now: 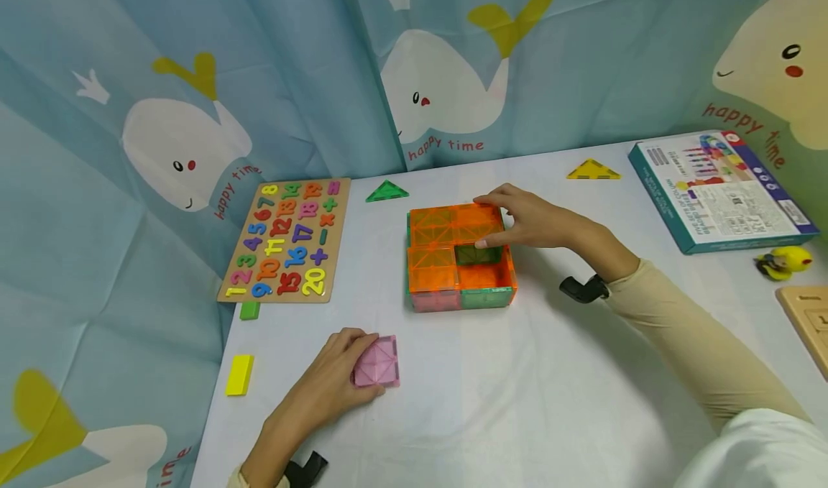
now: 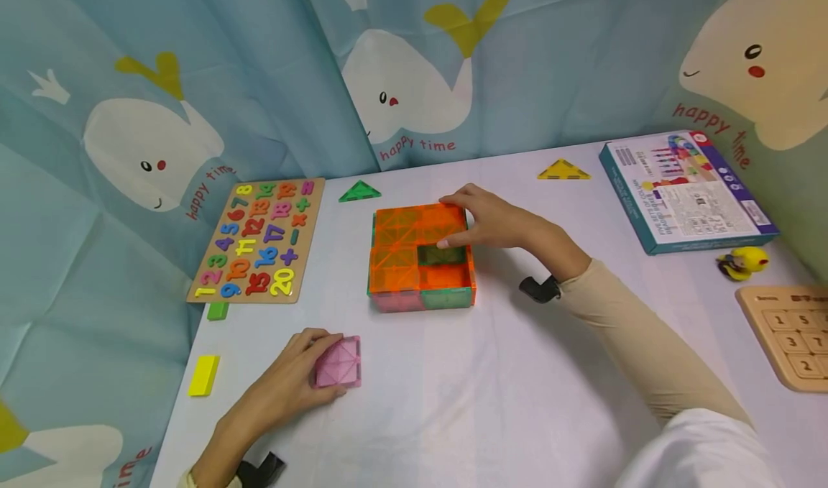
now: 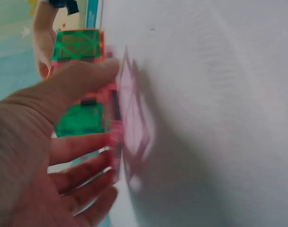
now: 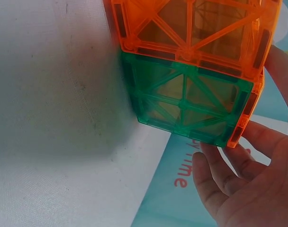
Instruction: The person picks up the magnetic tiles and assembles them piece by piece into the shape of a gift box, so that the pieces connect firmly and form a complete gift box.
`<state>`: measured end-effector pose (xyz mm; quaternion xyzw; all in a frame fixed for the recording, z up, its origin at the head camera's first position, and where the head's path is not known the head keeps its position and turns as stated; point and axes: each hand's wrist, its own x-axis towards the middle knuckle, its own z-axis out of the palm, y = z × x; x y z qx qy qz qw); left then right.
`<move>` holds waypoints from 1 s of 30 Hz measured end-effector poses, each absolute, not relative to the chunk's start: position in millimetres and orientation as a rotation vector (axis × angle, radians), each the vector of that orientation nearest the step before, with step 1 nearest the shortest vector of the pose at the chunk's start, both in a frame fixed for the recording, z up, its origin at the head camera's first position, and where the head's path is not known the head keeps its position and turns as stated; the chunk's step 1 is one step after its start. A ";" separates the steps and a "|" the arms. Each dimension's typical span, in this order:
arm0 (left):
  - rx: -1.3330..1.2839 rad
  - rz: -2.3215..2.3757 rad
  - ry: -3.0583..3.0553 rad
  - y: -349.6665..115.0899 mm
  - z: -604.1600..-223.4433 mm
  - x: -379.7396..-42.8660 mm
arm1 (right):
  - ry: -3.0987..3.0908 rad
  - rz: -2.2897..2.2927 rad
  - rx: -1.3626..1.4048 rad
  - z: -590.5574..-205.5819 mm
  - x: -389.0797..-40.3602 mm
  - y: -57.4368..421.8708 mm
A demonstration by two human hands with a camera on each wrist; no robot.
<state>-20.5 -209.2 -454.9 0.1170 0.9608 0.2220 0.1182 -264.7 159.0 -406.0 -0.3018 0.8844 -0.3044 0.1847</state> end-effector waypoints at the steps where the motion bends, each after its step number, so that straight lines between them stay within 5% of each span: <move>1: 0.361 0.663 2.830 -207.5 -452.7 -24.8 | 2.491 -0.859 -0.849 -406.2 -264.8 158.9; 16: 0.995 0.709 2.984 -111.4 -409.1 -116.6 | 2.478 -0.889 -0.903 -407.0 -269.1 160.9; 30: 1.002 0.567 2.890 -62.1 -412.1 -155.6 | 2.480 -0.910 -0.920 -405.8 -270.9 161.0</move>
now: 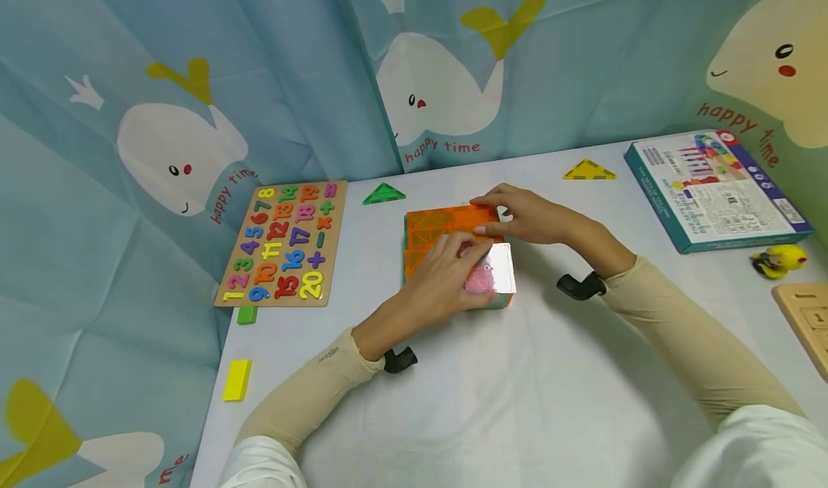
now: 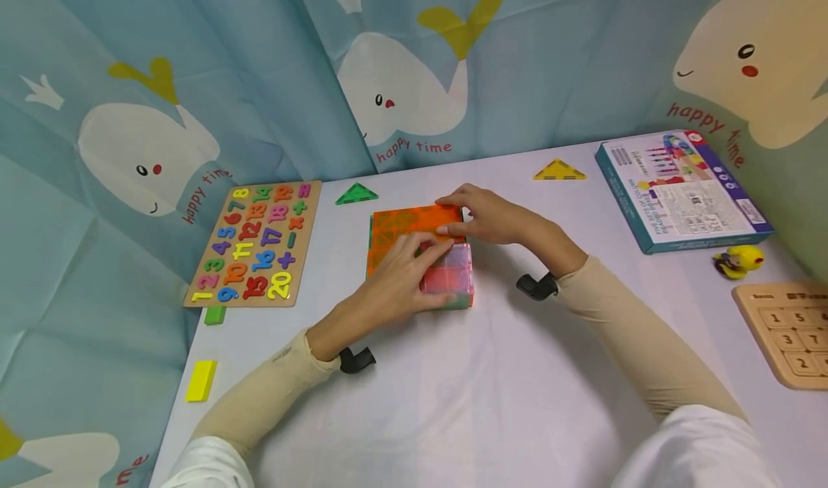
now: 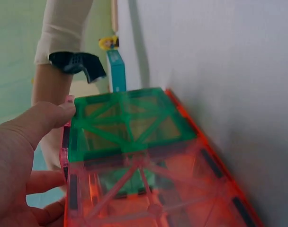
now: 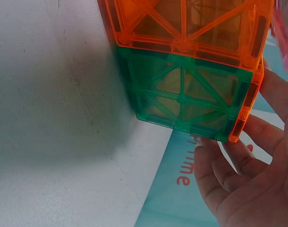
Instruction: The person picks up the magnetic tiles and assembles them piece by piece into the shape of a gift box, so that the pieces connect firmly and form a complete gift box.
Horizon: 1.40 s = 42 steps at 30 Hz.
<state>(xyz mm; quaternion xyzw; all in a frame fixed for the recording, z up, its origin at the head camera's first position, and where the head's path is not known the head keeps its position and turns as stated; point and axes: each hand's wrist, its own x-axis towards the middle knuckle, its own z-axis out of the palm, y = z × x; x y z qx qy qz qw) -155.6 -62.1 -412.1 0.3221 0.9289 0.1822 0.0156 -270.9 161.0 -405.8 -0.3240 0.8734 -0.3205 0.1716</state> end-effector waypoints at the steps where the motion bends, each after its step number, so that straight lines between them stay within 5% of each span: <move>1: 0.986 0.582 2.877 -62.0 -411.8 -156.8 | 2.481 -0.910 -0.922 -406.0 -270.9 161.1; 23: 0.887 0.739 2.789 -72.9 -418.8 -161.6 | 2.480 -0.921 -0.911 -407.8 -271.3 162.5; 42: 0.649 0.830 2.737 -132.9 -435.6 -145.9 | 2.500 -0.943 -0.887 -411.7 -263.5 160.8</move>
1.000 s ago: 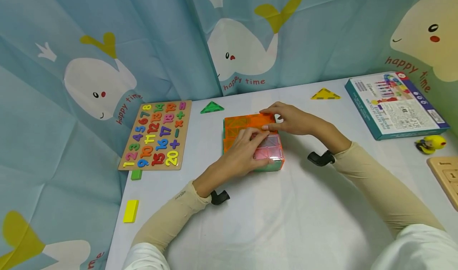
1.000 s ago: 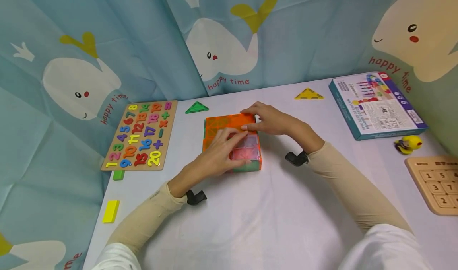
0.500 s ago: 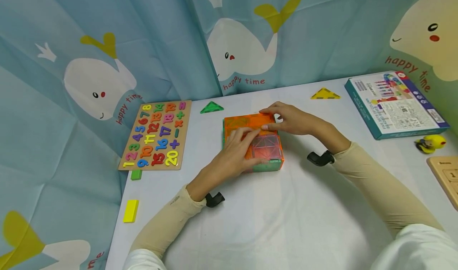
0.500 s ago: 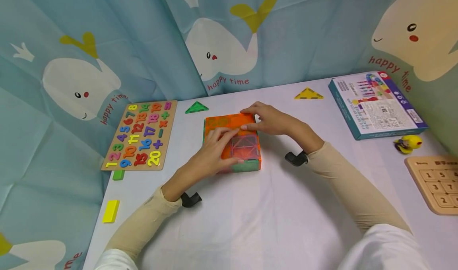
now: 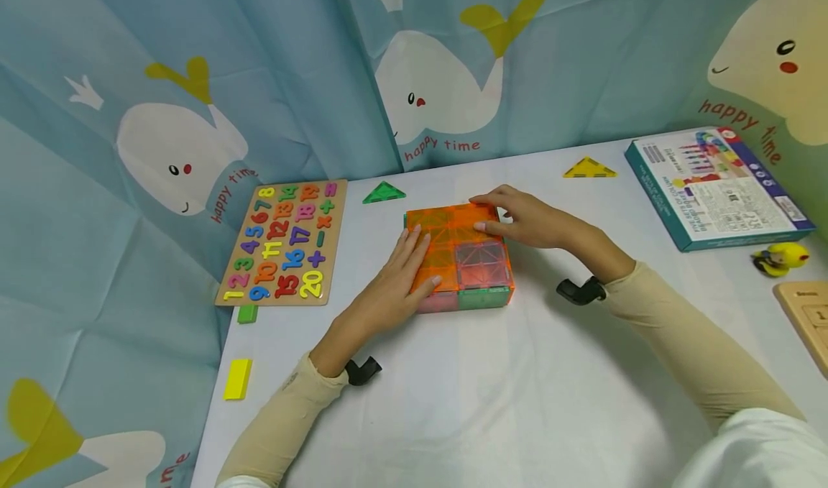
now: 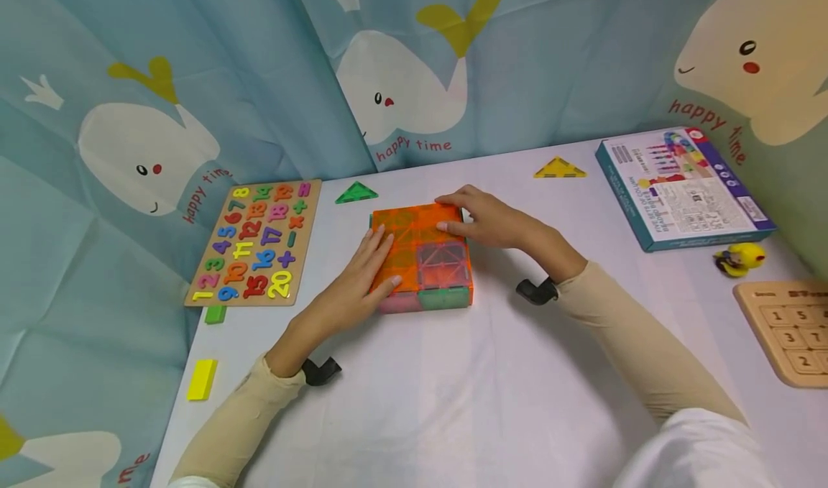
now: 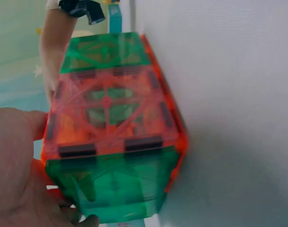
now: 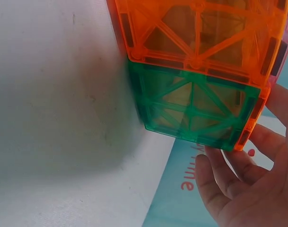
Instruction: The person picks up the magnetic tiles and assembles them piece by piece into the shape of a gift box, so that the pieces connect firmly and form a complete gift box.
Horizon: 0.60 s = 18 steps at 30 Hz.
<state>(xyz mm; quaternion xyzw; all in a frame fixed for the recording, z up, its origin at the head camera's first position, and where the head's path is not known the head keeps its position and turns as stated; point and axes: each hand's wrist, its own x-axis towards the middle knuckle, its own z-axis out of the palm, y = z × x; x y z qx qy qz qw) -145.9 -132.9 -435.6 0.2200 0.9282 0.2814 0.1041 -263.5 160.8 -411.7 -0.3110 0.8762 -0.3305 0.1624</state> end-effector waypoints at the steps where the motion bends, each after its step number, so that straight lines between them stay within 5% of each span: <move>1: 0.657 0.827 2.746 -132.0 -437.2 -145.3 | 2.502 -0.943 -0.888 -411.7 -262.8 160.7; 18: 0.674 0.886 2.829 -134.8 -446.0 -145.7 | 2.598 -0.972 -0.823 -410.0 -276.4 180.5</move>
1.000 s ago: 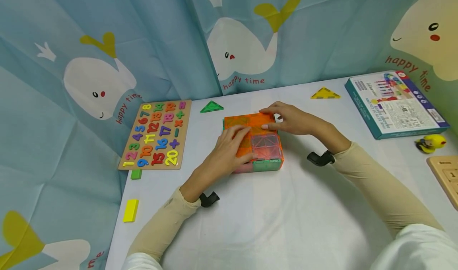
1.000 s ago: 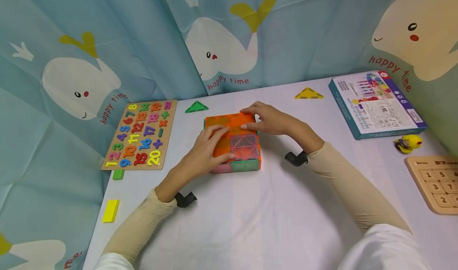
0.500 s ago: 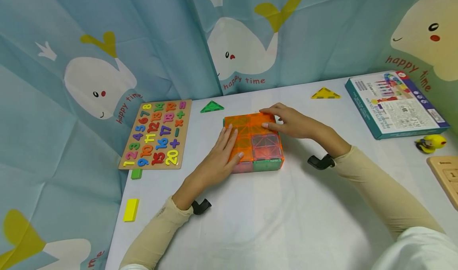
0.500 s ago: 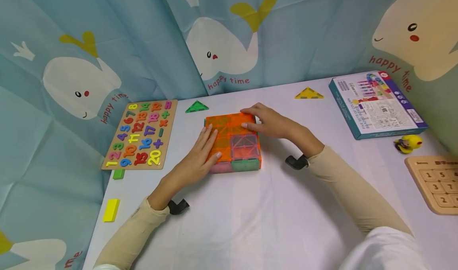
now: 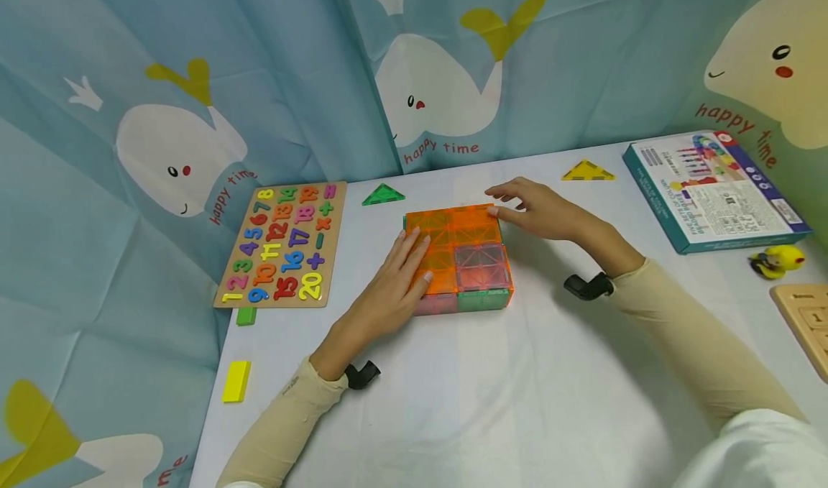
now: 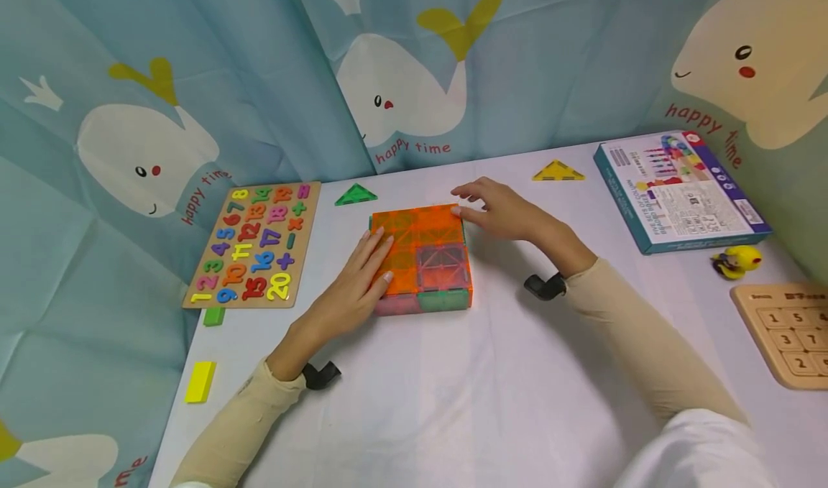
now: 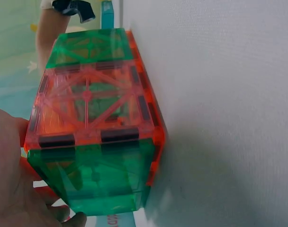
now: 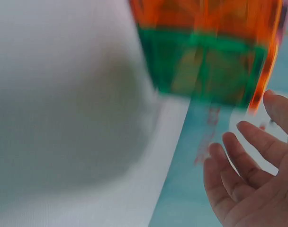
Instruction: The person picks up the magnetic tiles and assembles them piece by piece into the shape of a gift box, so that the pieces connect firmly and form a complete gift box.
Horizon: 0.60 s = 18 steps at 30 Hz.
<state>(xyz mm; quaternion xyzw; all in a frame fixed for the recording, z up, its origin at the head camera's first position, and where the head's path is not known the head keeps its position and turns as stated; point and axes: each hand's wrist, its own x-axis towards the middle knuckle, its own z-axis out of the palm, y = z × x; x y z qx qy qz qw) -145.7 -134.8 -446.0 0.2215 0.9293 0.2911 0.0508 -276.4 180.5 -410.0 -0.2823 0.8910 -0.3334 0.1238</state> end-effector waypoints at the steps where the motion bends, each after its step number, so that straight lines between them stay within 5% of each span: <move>1: 0.671 0.889 2.830 -135.6 -445.6 -146.1 | 2.621 -0.965 -0.797 -410.6 -282.8 186.7; 12: 0.721 0.935 2.816 -145.7 -441.6 -152.9 | 2.887 -0.709 0.047 -444.6 -348.6 277.9; 18: 0.702 0.964 2.811 -147.4 -442.2 -154.0 | 2.812 -0.594 0.217 -452.9 -356.7 293.8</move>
